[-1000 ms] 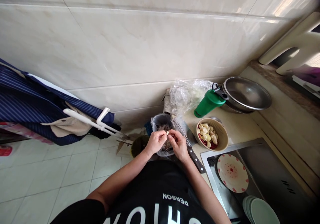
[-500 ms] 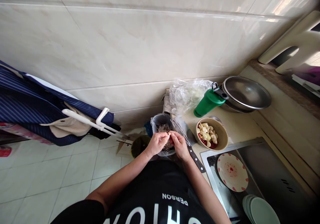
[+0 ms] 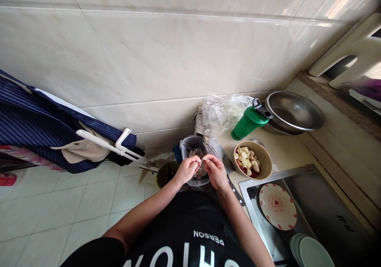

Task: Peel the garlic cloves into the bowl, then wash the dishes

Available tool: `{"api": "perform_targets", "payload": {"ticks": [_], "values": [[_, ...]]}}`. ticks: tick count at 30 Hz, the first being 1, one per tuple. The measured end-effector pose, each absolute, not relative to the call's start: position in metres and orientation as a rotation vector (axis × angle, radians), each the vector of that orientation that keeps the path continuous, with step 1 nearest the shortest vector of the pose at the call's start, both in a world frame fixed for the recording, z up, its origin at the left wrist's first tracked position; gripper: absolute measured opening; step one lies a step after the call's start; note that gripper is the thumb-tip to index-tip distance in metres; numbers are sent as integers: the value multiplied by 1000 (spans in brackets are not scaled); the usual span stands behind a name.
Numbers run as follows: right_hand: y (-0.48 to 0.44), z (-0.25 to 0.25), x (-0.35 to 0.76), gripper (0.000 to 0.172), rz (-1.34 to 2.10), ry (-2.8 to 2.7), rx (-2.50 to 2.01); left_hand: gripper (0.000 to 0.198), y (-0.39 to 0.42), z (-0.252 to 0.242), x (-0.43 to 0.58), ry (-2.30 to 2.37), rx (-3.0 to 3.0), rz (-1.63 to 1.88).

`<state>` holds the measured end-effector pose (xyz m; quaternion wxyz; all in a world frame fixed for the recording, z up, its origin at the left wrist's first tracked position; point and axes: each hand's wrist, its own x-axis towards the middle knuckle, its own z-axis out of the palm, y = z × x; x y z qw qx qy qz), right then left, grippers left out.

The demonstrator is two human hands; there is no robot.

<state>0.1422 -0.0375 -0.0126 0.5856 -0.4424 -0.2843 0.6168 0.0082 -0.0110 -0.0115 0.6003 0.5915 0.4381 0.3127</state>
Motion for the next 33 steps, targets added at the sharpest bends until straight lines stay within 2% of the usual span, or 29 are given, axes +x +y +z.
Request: {"api": "perform_targets", "payload": {"ticks": [7,15,33], "values": [[-39,-17,139,21,1366,-786,-1111,26,-11,-9,9,950,1275,670],[-39,-15,140,18,1313,-925,-1162,31,-12,-16,10,967,1259,713],[-42,-11,143,20,1121,-1237,-1303,29,-8,-20,8,1056,1477,715]]}}
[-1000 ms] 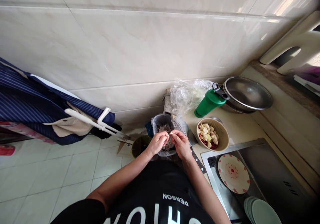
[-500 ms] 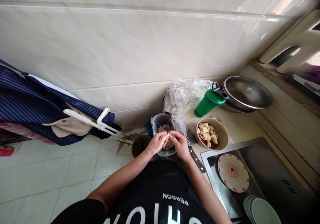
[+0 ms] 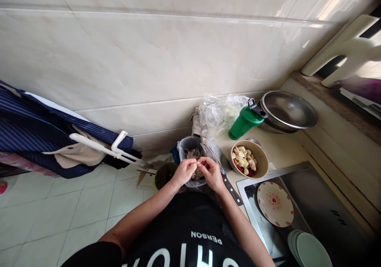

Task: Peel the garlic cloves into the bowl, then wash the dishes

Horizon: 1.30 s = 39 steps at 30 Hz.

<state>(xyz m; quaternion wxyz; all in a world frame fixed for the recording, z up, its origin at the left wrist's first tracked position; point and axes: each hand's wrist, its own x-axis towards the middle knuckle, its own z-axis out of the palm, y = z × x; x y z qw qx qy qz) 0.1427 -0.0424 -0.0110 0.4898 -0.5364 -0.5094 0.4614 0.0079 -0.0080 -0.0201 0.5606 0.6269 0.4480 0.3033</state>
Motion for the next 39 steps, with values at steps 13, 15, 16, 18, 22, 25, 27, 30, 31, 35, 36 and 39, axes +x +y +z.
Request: {"api": "perform_targets", "payload": {"ticks": [13,15,16,18,22,25,27,30,31,35,36,39], "values": [[-39,3,243,21,216,-1025,-1886,23,-10,-32,15,1148,1244,650],[-42,3,267,23,129,-1095,-2085,26,-9,-38,14,1180,1242,639],[-43,4,273,26,114,-1100,-2144,28,-9,-40,14,1194,1249,639],[-45,9,274,30,159,-1081,-2127,32,-8,-42,15,1220,1267,645],[-40,21,239,23,809,-1034,-1576,27,-7,-36,16,1232,1240,660],[-33,21,201,19,1343,-858,-1114,13,-7,-29,16,1194,1185,681],[-29,14,181,22,1517,-692,-949,11,-7,-24,15,1166,1150,696],[-24,-4,163,22,1641,-502,-834,10,-9,-18,12,1115,1100,711],[-24,-10,159,21,1662,-461,-822,10,-10,-17,11,1091,1085,712],[-23,-26,150,20,1680,-376,-838,18,-13,-14,9,982,1096,662],[-24,-28,148,21,1676,-365,-847,21,-13,-14,9,964,1123,647],[-25,-29,143,23,1648,-348,-882,25,-13,-14,9,950,1217,624]]}}
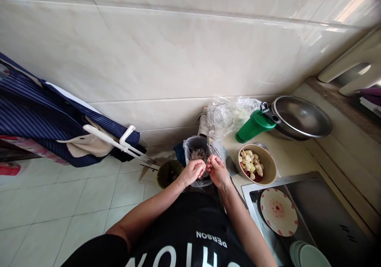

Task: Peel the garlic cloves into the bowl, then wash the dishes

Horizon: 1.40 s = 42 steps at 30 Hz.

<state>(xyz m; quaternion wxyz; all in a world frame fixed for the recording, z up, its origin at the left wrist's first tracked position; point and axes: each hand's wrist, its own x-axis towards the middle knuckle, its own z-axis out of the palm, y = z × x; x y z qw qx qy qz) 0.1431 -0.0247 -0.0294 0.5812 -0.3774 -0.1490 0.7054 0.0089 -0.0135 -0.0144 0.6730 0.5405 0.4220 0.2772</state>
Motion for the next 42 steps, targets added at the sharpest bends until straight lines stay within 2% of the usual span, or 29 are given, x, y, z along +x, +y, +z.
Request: {"api": "perform_targets", "payload": {"ticks": [5,21,30,35,42], "values": [[-27,-27,135,29,1572,-481,-1008,29,-13,-16,9,959,1336,621],[-36,-15,133,29,1074,-1235,-1372,36,-18,-15,5,1041,1503,698],[-35,-28,136,31,1136,-1244,-1346,25,-16,-13,4,890,1209,599],[-35,-23,136,34,1027,-1321,-1389,33,-18,-15,6,905,1180,607],[-36,-19,128,35,933,-1357,-1476,31,-20,-23,12,922,923,674]]}}
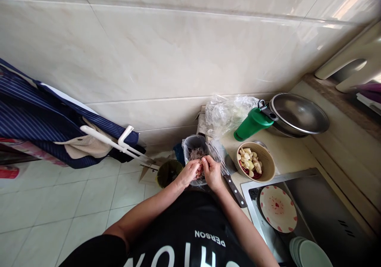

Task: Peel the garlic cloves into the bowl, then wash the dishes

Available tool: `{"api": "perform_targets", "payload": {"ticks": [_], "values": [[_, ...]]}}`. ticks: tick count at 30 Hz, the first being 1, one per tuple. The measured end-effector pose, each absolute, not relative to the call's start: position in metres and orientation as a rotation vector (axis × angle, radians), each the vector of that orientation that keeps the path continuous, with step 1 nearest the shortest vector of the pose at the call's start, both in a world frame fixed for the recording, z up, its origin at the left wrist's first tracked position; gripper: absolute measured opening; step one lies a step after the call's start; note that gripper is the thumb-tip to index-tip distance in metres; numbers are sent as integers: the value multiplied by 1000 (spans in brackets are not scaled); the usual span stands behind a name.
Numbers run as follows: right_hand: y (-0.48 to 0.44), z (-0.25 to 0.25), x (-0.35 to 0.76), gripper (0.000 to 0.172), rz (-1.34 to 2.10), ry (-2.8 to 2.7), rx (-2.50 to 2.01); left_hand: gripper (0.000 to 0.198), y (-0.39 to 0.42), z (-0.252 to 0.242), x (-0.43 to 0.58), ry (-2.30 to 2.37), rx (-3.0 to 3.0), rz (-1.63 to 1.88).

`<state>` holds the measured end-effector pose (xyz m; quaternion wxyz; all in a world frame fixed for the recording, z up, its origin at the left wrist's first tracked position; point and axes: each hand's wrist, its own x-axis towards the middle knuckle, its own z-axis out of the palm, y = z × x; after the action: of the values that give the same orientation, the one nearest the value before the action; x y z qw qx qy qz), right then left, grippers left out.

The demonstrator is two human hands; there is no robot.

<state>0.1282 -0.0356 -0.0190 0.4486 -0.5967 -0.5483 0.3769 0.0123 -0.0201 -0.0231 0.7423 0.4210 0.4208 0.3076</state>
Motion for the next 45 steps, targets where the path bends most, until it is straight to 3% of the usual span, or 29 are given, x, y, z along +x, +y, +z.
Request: {"api": "perform_targets", "payload": {"ticks": [12,20,28,34,45], "values": [[-34,-29,117,37,821,-1332,-1569,31,-21,-26,21,1073,762,762],[-35,-41,124,35,1213,-1003,-1354,22,-14,-21,13,872,838,610],[-35,-36,126,26,1137,-979,-1324,34,-15,-19,13,915,966,622],[-37,-34,129,24,1019,-1103,-1399,31,-16,-25,13,929,995,643],[-36,-34,130,25,1313,-929,-1187,28,-12,-28,12,1051,1137,613]]}}
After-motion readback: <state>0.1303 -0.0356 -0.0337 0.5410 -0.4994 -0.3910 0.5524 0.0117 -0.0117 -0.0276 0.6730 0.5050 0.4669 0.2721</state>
